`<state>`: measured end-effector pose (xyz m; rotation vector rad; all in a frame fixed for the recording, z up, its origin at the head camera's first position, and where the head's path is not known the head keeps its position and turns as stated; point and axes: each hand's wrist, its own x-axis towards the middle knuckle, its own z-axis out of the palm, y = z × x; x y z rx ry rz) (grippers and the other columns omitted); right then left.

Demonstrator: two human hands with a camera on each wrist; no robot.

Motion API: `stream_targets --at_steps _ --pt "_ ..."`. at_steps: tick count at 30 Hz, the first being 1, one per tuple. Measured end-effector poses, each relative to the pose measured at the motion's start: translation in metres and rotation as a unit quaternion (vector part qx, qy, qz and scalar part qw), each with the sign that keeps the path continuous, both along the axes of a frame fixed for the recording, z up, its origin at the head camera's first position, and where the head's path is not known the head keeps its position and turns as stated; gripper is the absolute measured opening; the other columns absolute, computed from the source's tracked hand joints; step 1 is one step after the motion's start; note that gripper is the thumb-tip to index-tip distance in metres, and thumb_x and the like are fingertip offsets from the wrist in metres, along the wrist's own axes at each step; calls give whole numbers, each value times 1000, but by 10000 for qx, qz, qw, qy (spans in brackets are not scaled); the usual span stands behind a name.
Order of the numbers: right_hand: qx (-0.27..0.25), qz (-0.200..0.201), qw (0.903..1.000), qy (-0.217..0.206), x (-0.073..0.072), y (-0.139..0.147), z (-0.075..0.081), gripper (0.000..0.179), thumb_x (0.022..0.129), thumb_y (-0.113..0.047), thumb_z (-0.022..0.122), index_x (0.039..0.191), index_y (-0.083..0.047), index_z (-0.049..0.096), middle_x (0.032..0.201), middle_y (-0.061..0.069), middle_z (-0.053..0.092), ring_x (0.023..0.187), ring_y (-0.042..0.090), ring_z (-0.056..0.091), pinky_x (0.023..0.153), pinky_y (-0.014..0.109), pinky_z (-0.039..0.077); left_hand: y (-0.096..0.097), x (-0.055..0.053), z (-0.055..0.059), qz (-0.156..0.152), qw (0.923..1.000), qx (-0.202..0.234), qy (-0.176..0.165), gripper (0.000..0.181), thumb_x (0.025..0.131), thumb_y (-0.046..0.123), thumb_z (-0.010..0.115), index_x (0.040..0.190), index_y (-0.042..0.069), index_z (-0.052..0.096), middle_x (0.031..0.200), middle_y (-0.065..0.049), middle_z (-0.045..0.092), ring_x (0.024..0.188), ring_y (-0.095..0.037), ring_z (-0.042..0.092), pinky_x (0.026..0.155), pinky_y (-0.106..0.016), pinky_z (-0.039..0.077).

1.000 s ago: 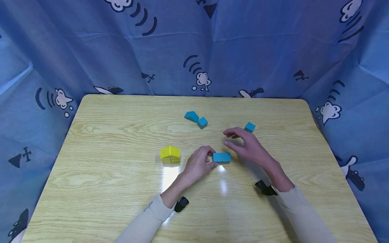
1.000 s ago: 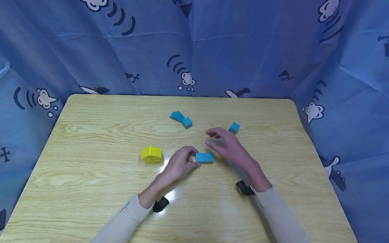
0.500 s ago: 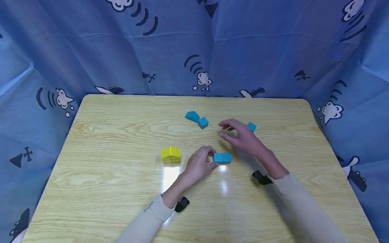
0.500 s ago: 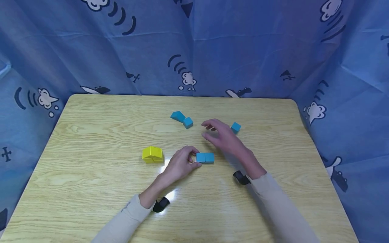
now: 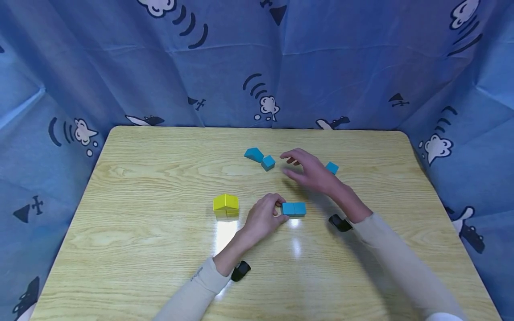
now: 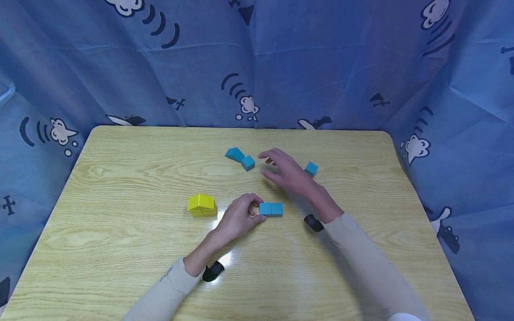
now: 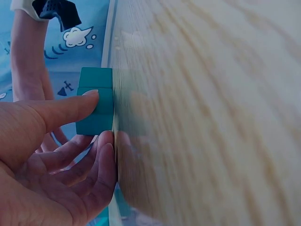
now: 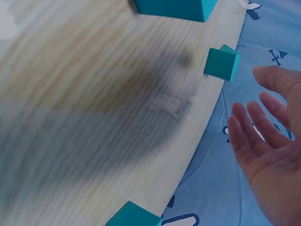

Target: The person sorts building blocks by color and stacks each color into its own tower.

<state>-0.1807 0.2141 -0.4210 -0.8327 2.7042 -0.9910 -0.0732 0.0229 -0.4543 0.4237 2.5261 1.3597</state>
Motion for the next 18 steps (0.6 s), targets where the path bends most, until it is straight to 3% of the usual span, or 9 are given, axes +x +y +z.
stream_targets --at_steps 18 --pt "598 457 9964 -380 -24 -25 -7 49 100 -4 66 147 -3 51 146 15 48 126 34 55 106 49 47 0 0 -2 23 10000 -80 17 33 88 11 83 116 6 67 112 -8 65 86 -19 61 70 -26 48"
